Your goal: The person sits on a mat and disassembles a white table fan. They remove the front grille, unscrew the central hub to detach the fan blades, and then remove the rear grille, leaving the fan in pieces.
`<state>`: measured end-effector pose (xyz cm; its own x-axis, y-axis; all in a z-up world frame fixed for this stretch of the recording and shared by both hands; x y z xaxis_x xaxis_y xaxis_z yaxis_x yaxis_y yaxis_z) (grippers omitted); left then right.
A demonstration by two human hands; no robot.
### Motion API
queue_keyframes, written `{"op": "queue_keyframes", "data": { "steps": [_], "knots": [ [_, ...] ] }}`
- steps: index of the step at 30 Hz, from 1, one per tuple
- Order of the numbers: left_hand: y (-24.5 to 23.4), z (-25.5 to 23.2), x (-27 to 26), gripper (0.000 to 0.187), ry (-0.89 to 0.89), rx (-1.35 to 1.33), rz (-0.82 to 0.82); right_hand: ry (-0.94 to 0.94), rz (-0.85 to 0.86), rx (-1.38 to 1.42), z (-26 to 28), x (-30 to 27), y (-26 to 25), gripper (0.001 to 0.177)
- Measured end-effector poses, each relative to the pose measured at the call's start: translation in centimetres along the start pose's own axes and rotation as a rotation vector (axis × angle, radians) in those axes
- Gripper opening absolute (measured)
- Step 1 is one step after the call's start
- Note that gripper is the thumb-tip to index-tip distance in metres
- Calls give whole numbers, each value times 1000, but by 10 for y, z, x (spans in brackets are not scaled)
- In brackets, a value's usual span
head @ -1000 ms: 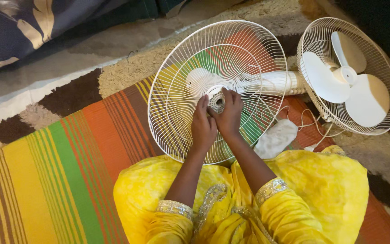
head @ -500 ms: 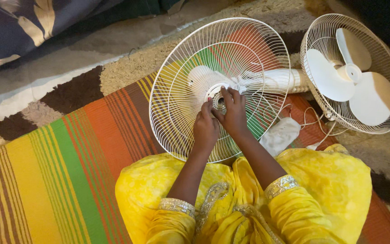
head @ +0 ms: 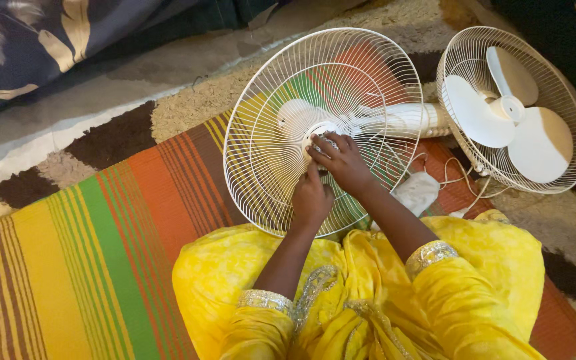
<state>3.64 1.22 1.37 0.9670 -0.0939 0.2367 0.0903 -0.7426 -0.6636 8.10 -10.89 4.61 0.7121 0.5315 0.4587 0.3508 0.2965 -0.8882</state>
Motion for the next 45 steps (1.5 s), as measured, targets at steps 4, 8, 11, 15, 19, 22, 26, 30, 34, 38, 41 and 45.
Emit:
{"op": "queue_keyframes", "data": {
  "steps": [4,8,11,15,19,22,26,30,34,38,41,45],
  "knots": [
    [-20,3,8,61,85,-74,-146,234,-194,270,12,1,0,68],
    [-31,2,20,69,175,-182,-213,583,-389,355,18,1,12,93],
    [-32,-3,24,70,200,-174,-193,743,-393,430,17,2,26,92],
    [-31,-6,25,73,214,-111,-157,744,-340,396,13,-1,27,86],
    [-21,-3,22,67,144,-77,-181,685,-304,410,9,-4,25,87],
    [-17,2,21,67,122,-64,-192,606,-284,353,10,-3,20,88],
    [-12,10,16,61,91,-68,-207,539,-156,332,4,-3,13,85],
    [-7,16,9,51,57,-57,-223,171,-43,128,-2,1,3,70],
    [-3,18,3,50,-22,-84,-196,-21,68,26,-13,5,-4,66],
    [-12,15,7,49,-41,-128,-195,115,13,113,-4,7,-8,74],
    [-21,12,15,51,47,-197,-253,430,-151,329,7,3,-1,89],
    [-25,7,18,52,176,-304,-258,803,-285,491,8,-5,23,101]
  ]
}}
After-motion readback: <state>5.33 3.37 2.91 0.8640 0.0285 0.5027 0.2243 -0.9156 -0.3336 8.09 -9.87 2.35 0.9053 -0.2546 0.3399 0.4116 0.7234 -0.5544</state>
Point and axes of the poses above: each hand's wrist, its own x-axis towards the middle knuckle, its own y-axis out of the palm, z = x × y, the point moved 3 cm from there along x, towards the middle knuckle, and after that the axes turned 2 degrees about y, right-handed, at the moved point
